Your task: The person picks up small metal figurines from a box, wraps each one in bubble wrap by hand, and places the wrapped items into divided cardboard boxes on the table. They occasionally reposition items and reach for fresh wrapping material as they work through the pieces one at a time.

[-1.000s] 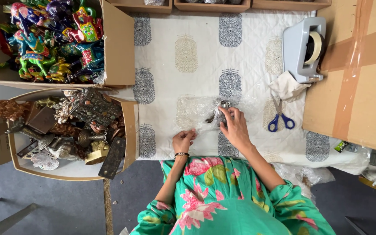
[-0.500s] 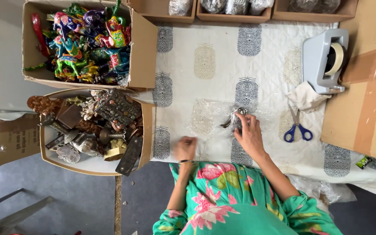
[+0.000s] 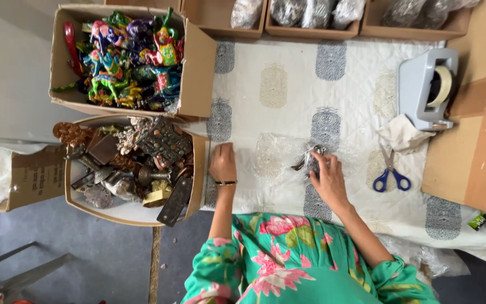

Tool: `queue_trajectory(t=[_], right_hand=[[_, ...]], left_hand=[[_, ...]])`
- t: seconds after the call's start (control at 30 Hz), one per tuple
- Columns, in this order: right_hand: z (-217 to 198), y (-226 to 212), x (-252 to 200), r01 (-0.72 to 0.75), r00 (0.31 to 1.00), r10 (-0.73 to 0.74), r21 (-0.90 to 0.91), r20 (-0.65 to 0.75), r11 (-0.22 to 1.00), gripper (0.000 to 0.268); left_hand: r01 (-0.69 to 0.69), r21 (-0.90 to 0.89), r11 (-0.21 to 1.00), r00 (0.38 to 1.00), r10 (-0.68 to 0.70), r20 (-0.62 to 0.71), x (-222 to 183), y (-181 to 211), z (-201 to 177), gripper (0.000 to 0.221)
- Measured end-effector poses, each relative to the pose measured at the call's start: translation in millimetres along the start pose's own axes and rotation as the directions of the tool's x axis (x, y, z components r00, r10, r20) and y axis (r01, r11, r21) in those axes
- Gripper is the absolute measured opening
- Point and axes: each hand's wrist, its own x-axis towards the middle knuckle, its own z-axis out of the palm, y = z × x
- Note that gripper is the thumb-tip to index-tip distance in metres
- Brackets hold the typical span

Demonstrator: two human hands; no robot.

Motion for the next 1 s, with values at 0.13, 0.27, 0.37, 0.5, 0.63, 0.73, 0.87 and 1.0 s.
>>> queue_trajectory(t=[0.13, 0.27, 0.37, 0.5, 0.63, 0.73, 0.87, 1.0], right_hand=[[1.4, 1.1, 0.6, 0.034, 0.999, -0.034, 0.004, -0.037, 0.999, 0.068], [-1.1, -2.8, 4.1, 0.036, 0.999, -0.037, -0.013, -0.031, 0.999, 0.067], [-0.8, -4.4, 5.8, 0.031, 0.999, -0.032, -0.027, -0.037, 0.999, 0.068], [-1.9, -4.1, 4.8, 0.016, 1.000, -0.017, -0.015, -0.026, 1.000, 0.067], [1.6, -2.5, 3.2, 0.026, 0.999, -0.027, -0.021, -0.026, 0.999, 0.068], [3.1, 0.9, 4.5, 0.026, 0.999, -0.027, -0.022, -0.031, 0.999, 0.068], [1.1, -0.5, 1.5, 0.022, 0.999, -0.022, -0.013, -0.031, 1.000, 0.067], [3.8, -2.2, 2.4, 0.031, 0.999, -0.031, -0.018, -0.043, 0.999, 0.068]], left_hand=[[-0.079, 0.141, 0.987, 0.996, 0.085, -0.036, 17.7, -31.4, 27.5, 0.023], [-0.182, 0.055, 0.982, 0.983, 0.182, 0.000, -7.3, -58.6, 48.8, 0.021], [0.080, 0.000, 0.997, 0.991, -0.080, 0.111, -14.3, -33.7, 30.2, 0.016], [-0.062, -0.145, 0.988, 0.998, 0.066, 0.020, -21.5, -11.4, 10.3, 0.014], [-0.187, -0.052, 0.981, 0.976, 0.179, -0.122, -31.2, -6.8, 14.4, 0.012], [0.290, -0.198, 0.937, 0.956, -0.272, 0.111, -41.0, -41.8, 64.8, 0.012], [0.367, -0.619, 0.695, 0.908, -0.412, 0.077, 12.0, -38.1, 63.1, 0.021], [0.275, -0.892, 0.360, 0.940, -0.296, 0.170, 22.8, 1.9, 51.5, 0.015]])
